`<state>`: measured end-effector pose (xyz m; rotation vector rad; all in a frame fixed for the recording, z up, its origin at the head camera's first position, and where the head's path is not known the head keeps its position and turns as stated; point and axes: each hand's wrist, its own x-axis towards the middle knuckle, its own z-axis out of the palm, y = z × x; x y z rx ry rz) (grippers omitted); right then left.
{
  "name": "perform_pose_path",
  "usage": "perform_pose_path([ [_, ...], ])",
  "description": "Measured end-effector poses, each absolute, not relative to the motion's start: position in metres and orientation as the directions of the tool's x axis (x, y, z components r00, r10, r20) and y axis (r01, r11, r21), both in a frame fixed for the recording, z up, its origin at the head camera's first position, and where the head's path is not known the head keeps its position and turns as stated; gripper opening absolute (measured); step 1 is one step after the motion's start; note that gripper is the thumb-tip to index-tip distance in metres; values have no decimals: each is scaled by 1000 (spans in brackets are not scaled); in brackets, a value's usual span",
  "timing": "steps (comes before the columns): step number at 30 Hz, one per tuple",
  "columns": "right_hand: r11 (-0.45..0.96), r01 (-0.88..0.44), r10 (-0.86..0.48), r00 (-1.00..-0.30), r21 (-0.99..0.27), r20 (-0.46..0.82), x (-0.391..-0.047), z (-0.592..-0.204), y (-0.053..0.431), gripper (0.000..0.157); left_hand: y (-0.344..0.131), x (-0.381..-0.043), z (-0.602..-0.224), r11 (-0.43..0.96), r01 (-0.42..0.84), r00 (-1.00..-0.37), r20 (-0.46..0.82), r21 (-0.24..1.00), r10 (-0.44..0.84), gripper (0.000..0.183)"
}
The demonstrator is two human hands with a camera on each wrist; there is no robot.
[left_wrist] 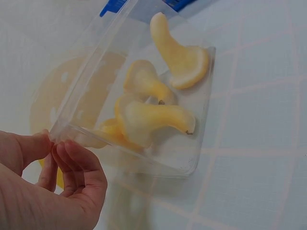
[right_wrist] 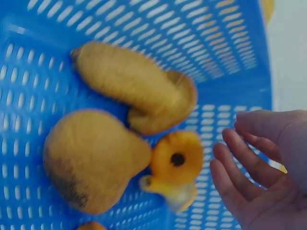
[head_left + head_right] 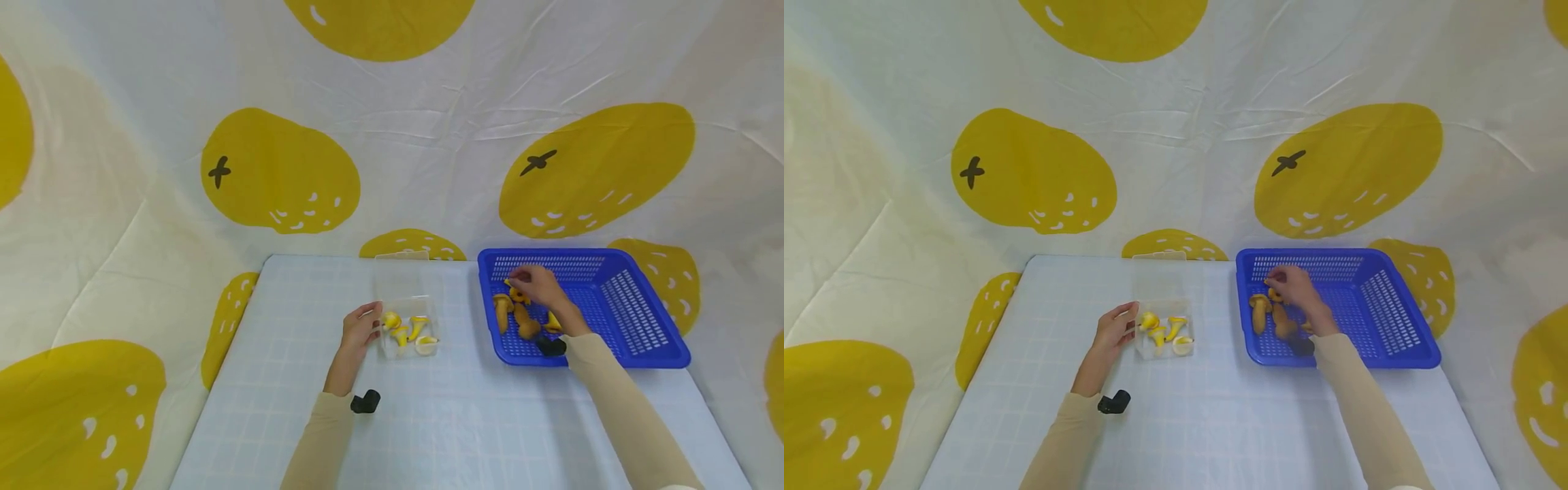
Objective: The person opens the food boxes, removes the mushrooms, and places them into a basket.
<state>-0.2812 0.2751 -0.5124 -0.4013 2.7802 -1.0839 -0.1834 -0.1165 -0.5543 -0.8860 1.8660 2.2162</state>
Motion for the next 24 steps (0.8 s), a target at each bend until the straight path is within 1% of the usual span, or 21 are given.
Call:
perform_pose_path([
  [6,649,-235,-308,-951,-723,32,-274,-502,261,24,-117,-182,-552,-236,-442,-822,-496,865,-278,34],
  [11,615,-227,-302,-952,-756,40,-268,-495,248,23,-116,-183,-551,-236,-455,-815,-508,859,-278,34],
  [18,548,-266,-342,-937,-793,78,-258,-484,222,21,-117,-184,-552,-242,-435,-828,-491,867,-270,34],
  [24,516,-265,-362,-929,-815,73,-250,-479,196,18,-118,-184,-552,-243,-436,-829,-492,866,-266,33],
])
